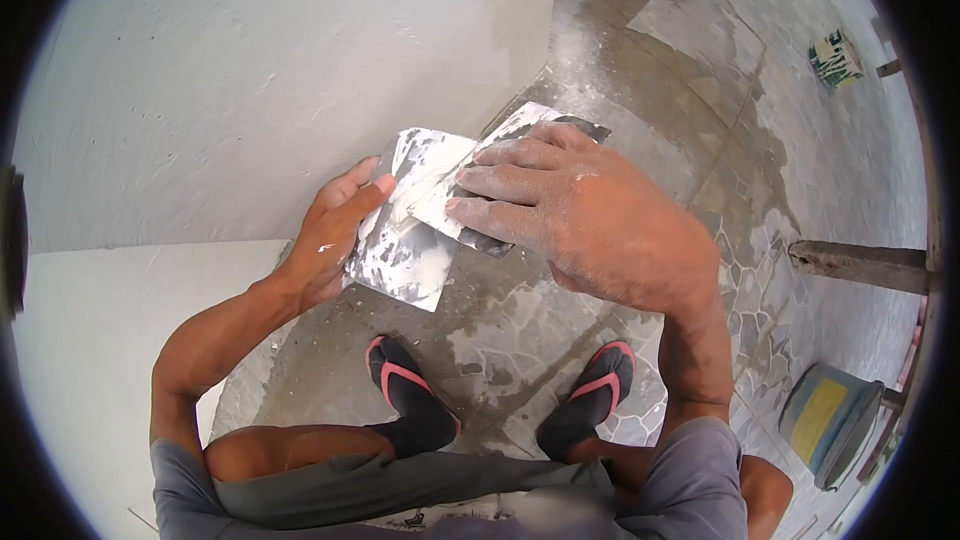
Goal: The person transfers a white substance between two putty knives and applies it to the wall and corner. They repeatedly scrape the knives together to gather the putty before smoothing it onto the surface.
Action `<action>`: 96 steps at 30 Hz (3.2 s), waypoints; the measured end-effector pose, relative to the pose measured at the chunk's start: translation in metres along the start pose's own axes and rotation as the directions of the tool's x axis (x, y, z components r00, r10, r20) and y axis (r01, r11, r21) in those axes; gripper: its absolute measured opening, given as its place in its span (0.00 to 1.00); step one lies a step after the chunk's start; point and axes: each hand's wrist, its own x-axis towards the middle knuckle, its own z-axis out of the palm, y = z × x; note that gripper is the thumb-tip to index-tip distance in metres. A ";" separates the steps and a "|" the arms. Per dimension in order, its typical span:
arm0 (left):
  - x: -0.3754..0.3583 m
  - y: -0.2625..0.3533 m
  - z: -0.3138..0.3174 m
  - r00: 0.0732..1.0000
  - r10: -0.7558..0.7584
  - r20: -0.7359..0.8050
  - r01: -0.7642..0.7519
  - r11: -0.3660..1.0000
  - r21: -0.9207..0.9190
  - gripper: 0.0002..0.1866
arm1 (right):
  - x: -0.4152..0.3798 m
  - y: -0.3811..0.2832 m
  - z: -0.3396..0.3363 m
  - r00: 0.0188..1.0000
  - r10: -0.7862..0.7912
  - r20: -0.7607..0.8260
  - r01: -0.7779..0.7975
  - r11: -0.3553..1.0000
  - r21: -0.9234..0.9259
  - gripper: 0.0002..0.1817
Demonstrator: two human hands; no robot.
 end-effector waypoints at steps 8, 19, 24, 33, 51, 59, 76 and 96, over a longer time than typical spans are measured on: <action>0.000 -0.005 0.000 0.999 -0.022 -0.043 0.021 0.999 -0.029 0.28 | -0.004 -0.004 0.005 0.997 0.036 0.072 -0.042 0.996 0.073 0.38; -0.002 -0.008 0.001 0.974 -0.083 -0.211 0.087 0.996 0.009 0.25 | -0.040 0.114 0.020 0.839 0.543 0.043 -0.406 0.569 0.715 0.13; -0.002 -0.010 0.000 0.982 -0.141 -0.123 0.142 0.990 0.004 0.26 | -0.011 0.174 0.120 0.477 0.879 -0.016 -0.064 0.053 0.997 0.11; -0.008 -0.017 -0.002 0.976 -0.185 -0.113 0.193 0.979 0.068 0.23 | 0.028 0.228 0.242 0.088 0.996 -0.003 -0.275 0.027 0.961 0.08; -0.013 -0.031 -0.018 0.974 -0.206 -0.091 0.208 0.978 0.005 0.24 | 0.054 0.226 0.230 0.091 0.996 -0.017 -0.258 0.040 0.965 0.09; -0.014 -0.031 -0.020 0.975 -0.207 -0.082 0.208 0.978 0.000 0.24 | 0.057 0.237 0.240 0.066 0.998 0.007 -0.314 0.014 0.949 0.10; -0.018 -0.031 -0.019 0.976 -0.212 -0.054 0.212 0.977 -0.009 0.24 | 0.080 0.221 0.198 0.202 0.979 -0.021 -0.248 0.071 0.966 0.18; -0.020 -0.029 -0.016 0.977 -0.202 -0.067 0.202 0.979 -0.012 0.23 | 0.055 0.244 0.232 0.124 0.992 -0.001 -0.333 0.043 0.942 0.14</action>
